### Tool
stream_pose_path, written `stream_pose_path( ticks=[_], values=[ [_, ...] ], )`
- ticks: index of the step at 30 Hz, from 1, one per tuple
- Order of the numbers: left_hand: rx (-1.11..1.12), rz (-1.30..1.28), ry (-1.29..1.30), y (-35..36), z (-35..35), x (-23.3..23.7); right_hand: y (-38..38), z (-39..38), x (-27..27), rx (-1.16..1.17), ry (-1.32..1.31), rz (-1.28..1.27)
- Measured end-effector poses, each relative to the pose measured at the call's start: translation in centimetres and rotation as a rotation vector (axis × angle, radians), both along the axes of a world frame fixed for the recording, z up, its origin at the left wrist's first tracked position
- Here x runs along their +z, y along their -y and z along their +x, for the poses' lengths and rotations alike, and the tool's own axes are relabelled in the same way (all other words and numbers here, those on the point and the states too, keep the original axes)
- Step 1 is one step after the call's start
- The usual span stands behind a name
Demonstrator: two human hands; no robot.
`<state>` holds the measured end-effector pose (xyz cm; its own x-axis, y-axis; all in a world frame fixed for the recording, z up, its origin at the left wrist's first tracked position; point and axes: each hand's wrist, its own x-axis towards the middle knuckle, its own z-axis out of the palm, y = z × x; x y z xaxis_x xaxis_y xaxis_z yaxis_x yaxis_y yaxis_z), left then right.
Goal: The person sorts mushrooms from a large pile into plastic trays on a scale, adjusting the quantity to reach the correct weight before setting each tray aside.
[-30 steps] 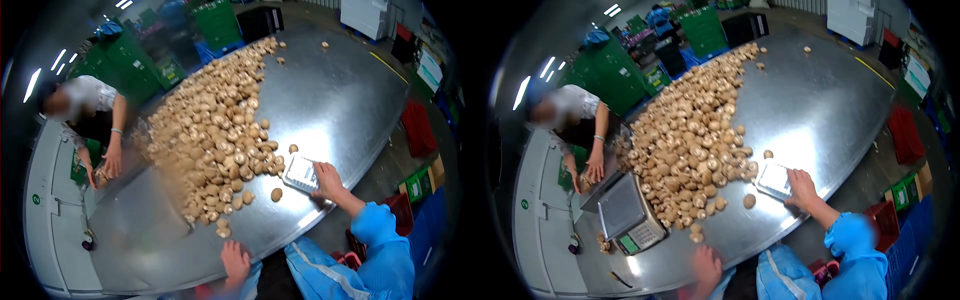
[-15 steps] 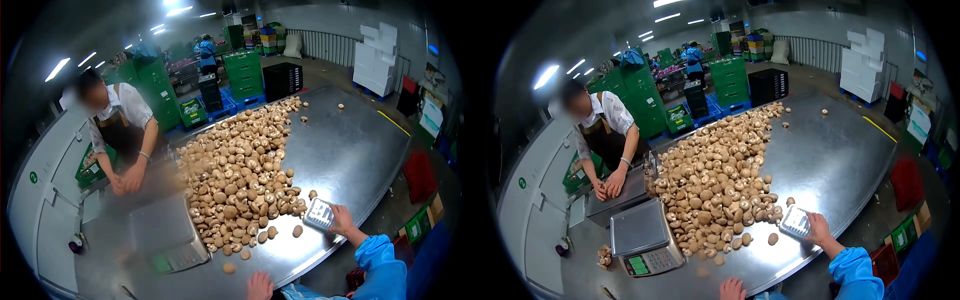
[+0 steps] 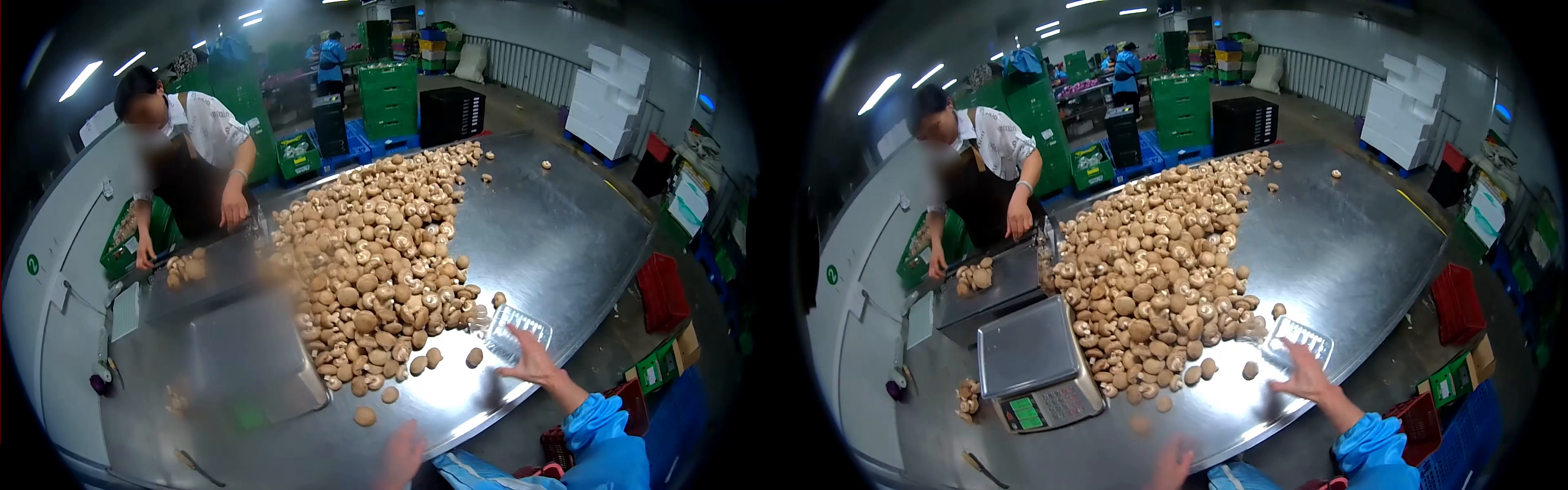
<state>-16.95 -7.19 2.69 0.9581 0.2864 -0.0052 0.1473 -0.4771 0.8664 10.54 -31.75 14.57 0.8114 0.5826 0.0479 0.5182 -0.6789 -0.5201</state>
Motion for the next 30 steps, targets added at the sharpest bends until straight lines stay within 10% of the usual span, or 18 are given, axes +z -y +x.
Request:
stream_pose_path(
  ticks=[7, 9, 14, 17, 21, 30],
  values=[
    [0.205, -0.463, 0.212, -5.0, 6.1, 11.6, -6.4, -6.5, -2.9, 0.761, -1.478, 0.486],
    [-0.044, -0.686, -0.252, -6.9, 5.2, 13.2, -7.1, -8.7, -5.0, 0.708, -1.8, 0.767],
    [-0.103, -0.769, -0.706, -3.4, -1.0, 8.9, -6.0, -9.0, -5.4, 0.489, -1.752, 0.533],
    [0.099, -0.721, -0.383, 0.3, -4.5, 5.6, -6.2, -9.1, -6.0, 0.305, -1.707, 0.355],
    [0.408, -0.723, -0.307, -0.3, -4.2, 6.0, -7.9, -9.3, -6.4, 0.44, -1.026, 0.175],
    [0.669, 0.907, -0.117, -19.3, -9.2, 2.4, -14.4, -14.6, -9.2, 0.491, -0.882, 0.165]
  ],
)
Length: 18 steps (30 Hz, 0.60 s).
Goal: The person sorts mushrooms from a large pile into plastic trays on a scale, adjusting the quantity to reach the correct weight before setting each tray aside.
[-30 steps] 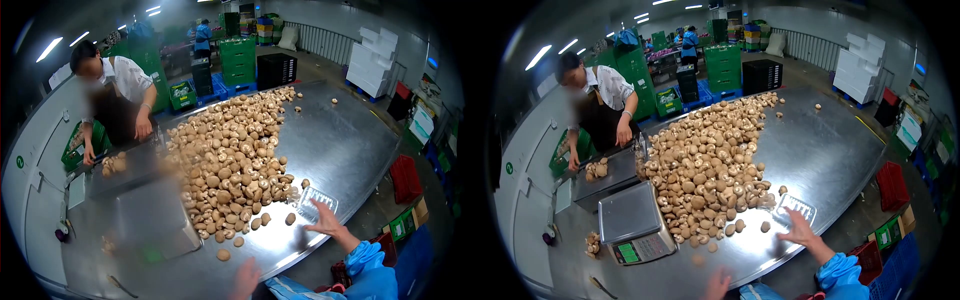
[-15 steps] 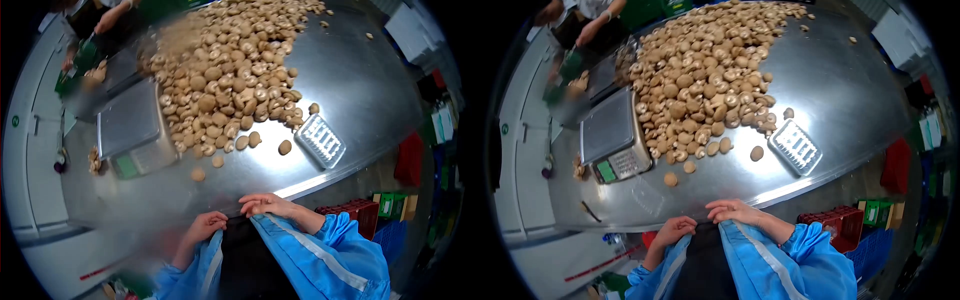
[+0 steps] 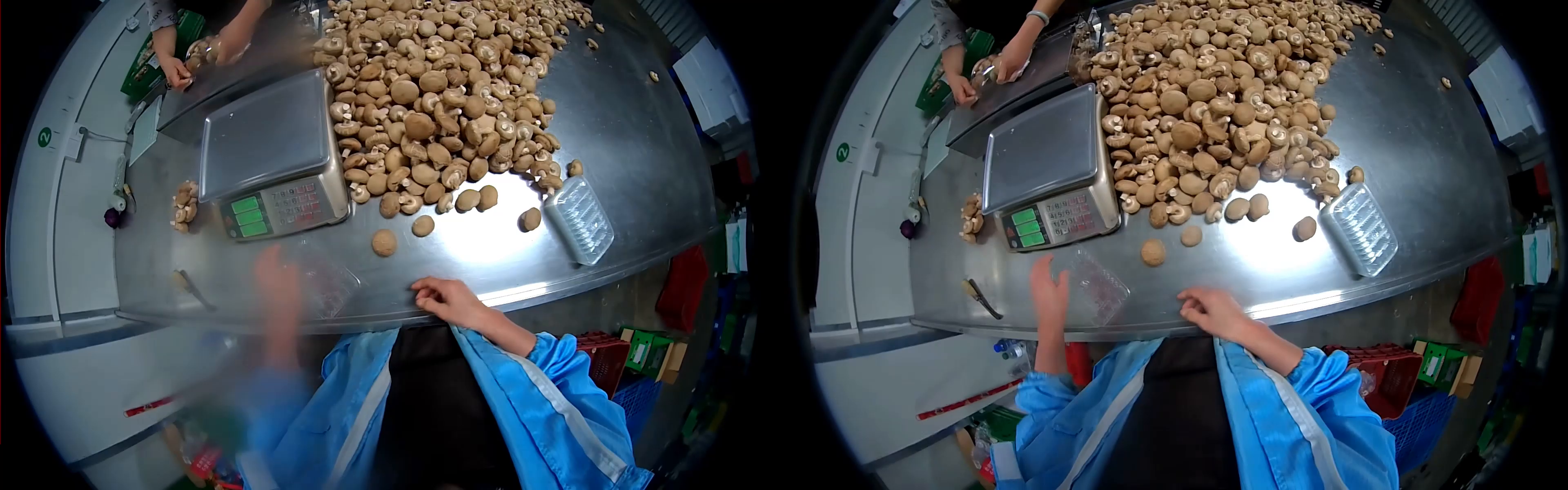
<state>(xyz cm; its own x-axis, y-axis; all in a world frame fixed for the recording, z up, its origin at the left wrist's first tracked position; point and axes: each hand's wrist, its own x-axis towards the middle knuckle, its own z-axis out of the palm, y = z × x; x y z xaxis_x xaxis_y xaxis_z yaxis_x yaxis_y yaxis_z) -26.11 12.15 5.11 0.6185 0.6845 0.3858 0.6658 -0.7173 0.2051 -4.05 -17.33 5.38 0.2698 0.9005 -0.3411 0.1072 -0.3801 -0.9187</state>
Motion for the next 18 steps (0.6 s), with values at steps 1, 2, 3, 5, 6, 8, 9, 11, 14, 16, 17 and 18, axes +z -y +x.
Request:
stream_pose_path(
  ticks=[1, 2, 3, 5, 6, 8, 9, 11, 14, 16, 17, 18],
  values=[
    [0.014, -0.043, -0.114, -1.1, -0.4, -1.0, -0.9, -1.0, -0.3, 0.026, 0.014, 0.014],
    [0.018, -0.088, -0.23, -2.0, -0.4, -2.2, -1.9, -1.8, -0.2, 0.064, 0.033, 0.028],
    [0.017, -0.137, -0.349, -2.5, -0.6, -3.4, -2.4, -2.5, -0.1, 0.097, 0.048, 0.034],
    [-0.006, -0.466, -0.289, -2.8, -0.6, -3.1, -3.0, -3.1, 0.1, 0.116, 0.074, -0.005],
    [-0.018, -0.632, -0.266, -2.7, -0.7, -3.1, -2.9, -3.4, 0.1, 0.124, 0.084, -0.026],
    [-0.035, -0.952, 0.009, -2.0, -1.5, -4.3, -2.5, -3.8, -0.5, -0.026, 0.101, -0.09],
    [-0.038, -1.111, 0.143, -1.8, -1.8, -4.8, -2.3, -4.1, -0.7, -0.1, 0.106, -0.121],
    [0.077, -1.359, 0.245, 0.0, -1.1, -3.9, -2.1, -4.2, -0.8, -0.189, 0.013, -0.116],
    [0.099, -1.504, 0.279, 4.5, 1.0, -2.6, -1.6, -3.9, 1.7, -0.331, -0.237, -0.145],
    [0.088, -1.586, 0.214, 7.2, 2.2, -1.0, -1.0, -3.8, 2.8, -0.426, -0.305, -0.183],
    [0.094, -1.655, 0.156, 8.2, 2.8, 0.3, -0.4, -3.8, 2.9, -0.475, -0.268, -0.203],
    [0.098, -1.722, 0.098, 8.6, 3.3, 0.8, 0.2, -3.7, 2.9, -0.523, -0.229, -0.223]
  ],
)
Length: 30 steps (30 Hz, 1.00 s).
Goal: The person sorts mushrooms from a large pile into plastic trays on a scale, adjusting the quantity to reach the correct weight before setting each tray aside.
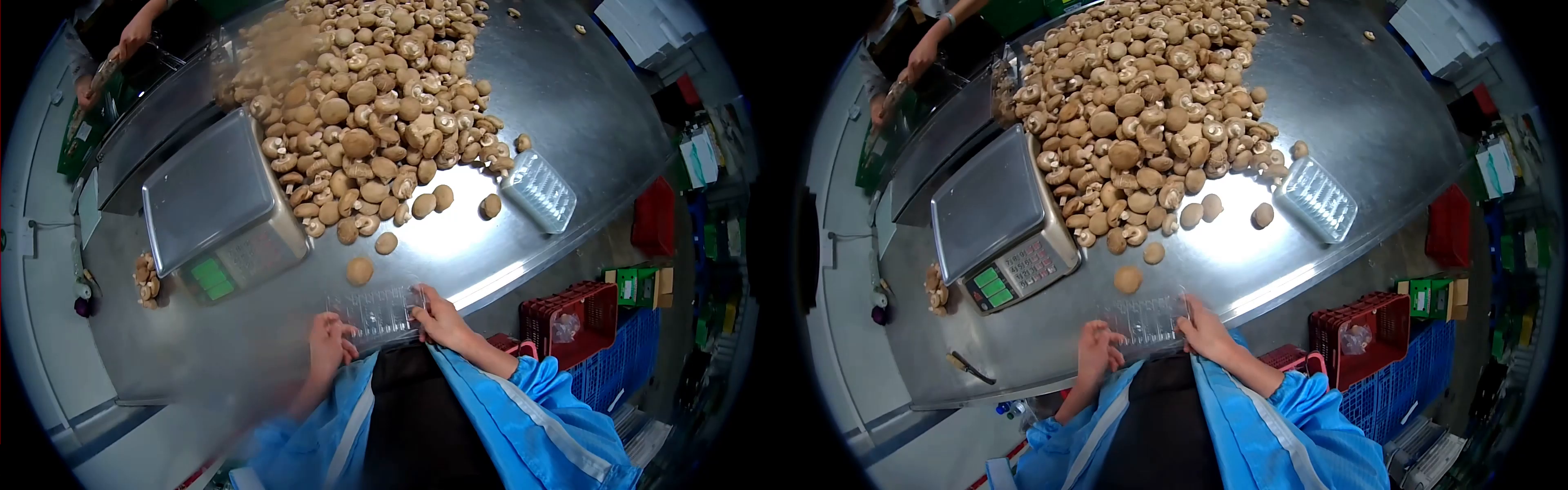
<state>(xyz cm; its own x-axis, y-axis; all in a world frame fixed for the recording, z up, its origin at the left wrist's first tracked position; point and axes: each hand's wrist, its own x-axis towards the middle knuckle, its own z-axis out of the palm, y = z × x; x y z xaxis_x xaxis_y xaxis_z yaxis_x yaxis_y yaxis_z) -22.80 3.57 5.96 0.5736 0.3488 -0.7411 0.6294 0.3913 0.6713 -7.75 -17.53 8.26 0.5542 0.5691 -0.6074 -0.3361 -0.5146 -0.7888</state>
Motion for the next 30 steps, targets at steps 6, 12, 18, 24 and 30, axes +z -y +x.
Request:
stream_pose_path(
  ticks=[6, 12, 18, 24, 30],
  values=[
    [0.161, -0.289, -0.035, -0.4, 0.7, -0.3, 0.7, 0.0, -1.8, -0.016, -0.077, -0.013],
    [0.216, -0.227, 0.129, -5.0, 10.1, -1.5, -4.6, 6.3, -4.9, -0.28, -0.117, 0.067],
    [0.194, -0.056, 0.294, -7.2, 19.7, -6.4, -8.9, 14.9, -6.0, -0.432, 0.093, 0.105],
    [0.258, 0.044, 0.349, -6.4, 20.7, -7.3, -9.6, 15.4, -6.9, -0.469, 0.11, 0.2],
    [0.311, 0.005, 0.423, -3.8, 18.2, -5.4, -7.5, 12.3, -6.8, -0.56, 0.149, 0.25]
  ],
)
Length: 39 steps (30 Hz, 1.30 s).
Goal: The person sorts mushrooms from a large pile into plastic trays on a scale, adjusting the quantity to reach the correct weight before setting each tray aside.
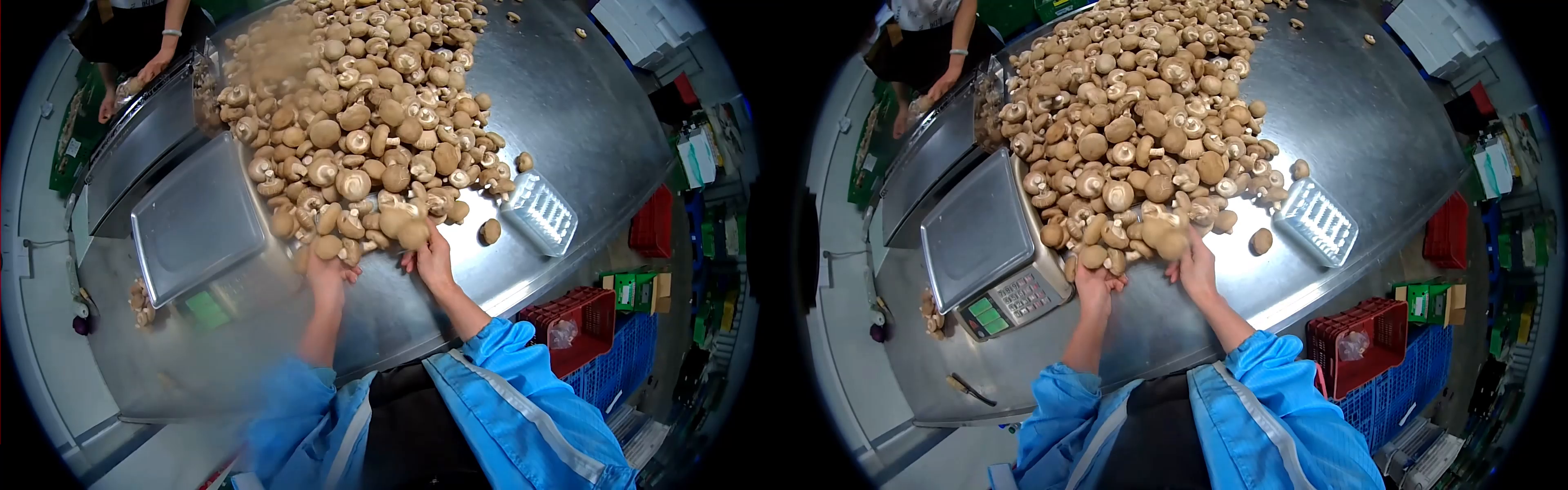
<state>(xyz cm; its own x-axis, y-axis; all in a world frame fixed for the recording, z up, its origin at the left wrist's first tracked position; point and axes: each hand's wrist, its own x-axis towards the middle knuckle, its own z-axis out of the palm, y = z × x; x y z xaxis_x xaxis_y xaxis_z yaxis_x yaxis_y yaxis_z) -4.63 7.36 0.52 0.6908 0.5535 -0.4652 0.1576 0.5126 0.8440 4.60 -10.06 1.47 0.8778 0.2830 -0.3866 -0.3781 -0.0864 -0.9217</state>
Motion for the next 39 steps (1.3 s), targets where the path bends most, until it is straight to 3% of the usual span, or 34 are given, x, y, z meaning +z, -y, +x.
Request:
stream_pose_path(
  ticks=[9, 14, 21, 24, 27, 28, 35, 39],
  values=[
    [-0.105, -0.096, -0.028, 1.5, -3.3, 4.4, 3.3, -1.9, 4.0, 0.091, -0.102, -0.005],
    [-0.156, -0.055, 0.042, -1.9, -5.4, 7.5, 2.3, -2.3, 7.5, 0.211, -0.052, 0.062],
    [-0.169, 0.123, -0.036, -11.7, -8.2, 12.1, -7.7, -2.1, 9.0, 0.401, 0.15, 0.04],
    [-0.155, 0.218, -0.101, -16.6, -9.4, 13.1, -13.6, -1.6, 6.9, 0.491, 0.351, -0.12],
    [-0.17, 0.316, -0.192, -21.9, -10.1, 12.8, -19.5, -1.6, 5.3, 0.397, 0.812, -0.131],
    [-0.139, 0.328, -0.183, -22.8, -10.1, 13.4, -20.9, -1.5, 6.4, 0.468, 0.732, -0.07],
    [0.005, 0.241, -0.252, -27.9, -10.4, 13.4, -26.5, -2.3, 6.8, 0.588, 0.901, -0.402],
    [-0.023, 0.397, -0.38, -28.1, -11.2, 12.4, -25.4, -2.6, 8.9, 0.527, 0.898, -0.291]
  ],
)
